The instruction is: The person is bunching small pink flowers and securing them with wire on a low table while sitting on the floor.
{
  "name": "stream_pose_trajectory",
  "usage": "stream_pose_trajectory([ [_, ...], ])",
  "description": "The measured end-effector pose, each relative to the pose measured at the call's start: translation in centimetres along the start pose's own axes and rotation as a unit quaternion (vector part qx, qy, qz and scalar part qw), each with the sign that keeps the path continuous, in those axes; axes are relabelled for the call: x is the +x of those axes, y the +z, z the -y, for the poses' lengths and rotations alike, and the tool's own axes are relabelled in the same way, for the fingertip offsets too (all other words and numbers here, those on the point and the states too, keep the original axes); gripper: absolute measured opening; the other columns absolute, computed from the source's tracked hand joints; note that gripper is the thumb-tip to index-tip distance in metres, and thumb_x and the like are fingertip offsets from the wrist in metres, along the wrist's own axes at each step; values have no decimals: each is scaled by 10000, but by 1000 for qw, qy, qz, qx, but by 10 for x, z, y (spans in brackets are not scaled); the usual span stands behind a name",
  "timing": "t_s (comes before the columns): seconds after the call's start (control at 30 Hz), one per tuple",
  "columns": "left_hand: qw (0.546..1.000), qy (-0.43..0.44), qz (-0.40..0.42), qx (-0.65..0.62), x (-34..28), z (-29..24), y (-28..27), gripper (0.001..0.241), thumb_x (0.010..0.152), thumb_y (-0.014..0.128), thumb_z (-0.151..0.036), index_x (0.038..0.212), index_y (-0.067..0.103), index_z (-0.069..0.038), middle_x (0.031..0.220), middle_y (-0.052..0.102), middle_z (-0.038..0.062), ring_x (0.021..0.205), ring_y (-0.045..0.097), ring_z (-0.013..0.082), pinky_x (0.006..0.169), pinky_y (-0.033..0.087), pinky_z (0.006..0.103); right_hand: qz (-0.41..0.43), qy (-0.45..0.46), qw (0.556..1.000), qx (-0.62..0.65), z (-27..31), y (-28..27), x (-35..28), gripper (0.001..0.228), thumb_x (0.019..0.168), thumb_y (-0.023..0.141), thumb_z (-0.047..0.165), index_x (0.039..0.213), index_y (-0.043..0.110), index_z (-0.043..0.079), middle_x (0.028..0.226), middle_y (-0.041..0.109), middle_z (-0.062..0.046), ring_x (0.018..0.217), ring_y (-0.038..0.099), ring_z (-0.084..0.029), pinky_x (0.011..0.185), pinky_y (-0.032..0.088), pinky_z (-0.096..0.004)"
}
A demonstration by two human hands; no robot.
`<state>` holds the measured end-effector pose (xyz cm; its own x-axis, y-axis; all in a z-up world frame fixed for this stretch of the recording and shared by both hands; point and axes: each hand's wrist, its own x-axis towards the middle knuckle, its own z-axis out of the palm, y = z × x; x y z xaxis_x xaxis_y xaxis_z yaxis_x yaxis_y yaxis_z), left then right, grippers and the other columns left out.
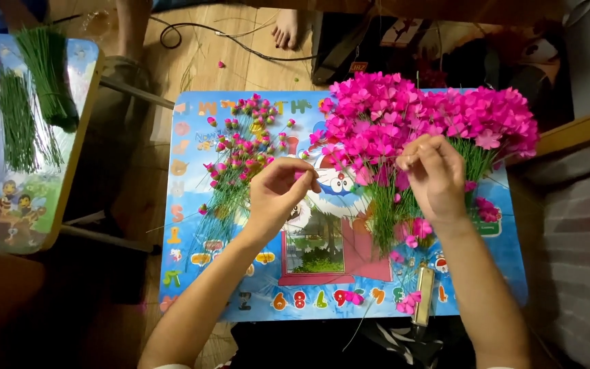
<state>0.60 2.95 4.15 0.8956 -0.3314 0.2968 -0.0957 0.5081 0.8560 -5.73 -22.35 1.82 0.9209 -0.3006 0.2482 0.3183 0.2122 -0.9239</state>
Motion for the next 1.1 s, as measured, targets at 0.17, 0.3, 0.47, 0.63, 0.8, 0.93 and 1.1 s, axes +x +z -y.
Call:
stream_pose_trajectory([
  [0.17,999,-5,12,45,3,2,-5,100,836,654,57,935,664,46,835,654,161,670,673,193,641,566,300,-28,17,998,51,1,2,1,276,1029,469,163,763,503,98,738,499,-33,700,490,-114,709,436,-271],
  [0.3,996,10,33,85,2,6,-6,121,816,677,61,934,668,37,850,654,140,706,674,182,690,561,298,-39,21,996,72,-2,0,2,313,1034,476,202,743,513,91,727,506,-34,683,493,-115,708,435,-268],
  [0.47,988,36,54,143,3,4,-6,125,803,685,61,925,667,38,837,640,141,715,663,192,693,554,297,-62,-1,996,61,3,6,2,318,1040,464,214,753,510,83,728,481,-50,682,470,-131,711,415,-274],
  [0.63,977,49,82,190,4,1,-7,130,785,667,82,895,679,16,769,640,136,672,640,190,660,546,290,-79,-3,996,45,-2,2,4,313,1040,472,194,751,505,79,732,490,-49,690,472,-120,712,414,-265],
  [0.8,989,-5,88,115,0,4,-8,121,804,636,75,902,686,25,779,654,149,701,653,186,681,552,295,-97,2,994,50,0,3,1,316,1041,480,161,745,515,57,724,505,-72,680,479,-134,702,414,-272],
  [0.93,994,-72,84,6,-2,12,-13,83,810,616,75,869,669,53,753,635,161,691,639,189,689,555,316,-101,3,994,45,-4,0,2,323,1043,482,145,741,530,42,712,518,-88,674,488,-145,693,423,-272],
  [1.1,983,-124,129,35,-2,15,-17,113,745,544,44,754,654,21,644,566,114,615,542,159,609,494,293,-97,-7,995,20,-8,2,1,311,1041,488,138,752,542,36,702,525,-99,678,490,-149,692,434,-271],
])
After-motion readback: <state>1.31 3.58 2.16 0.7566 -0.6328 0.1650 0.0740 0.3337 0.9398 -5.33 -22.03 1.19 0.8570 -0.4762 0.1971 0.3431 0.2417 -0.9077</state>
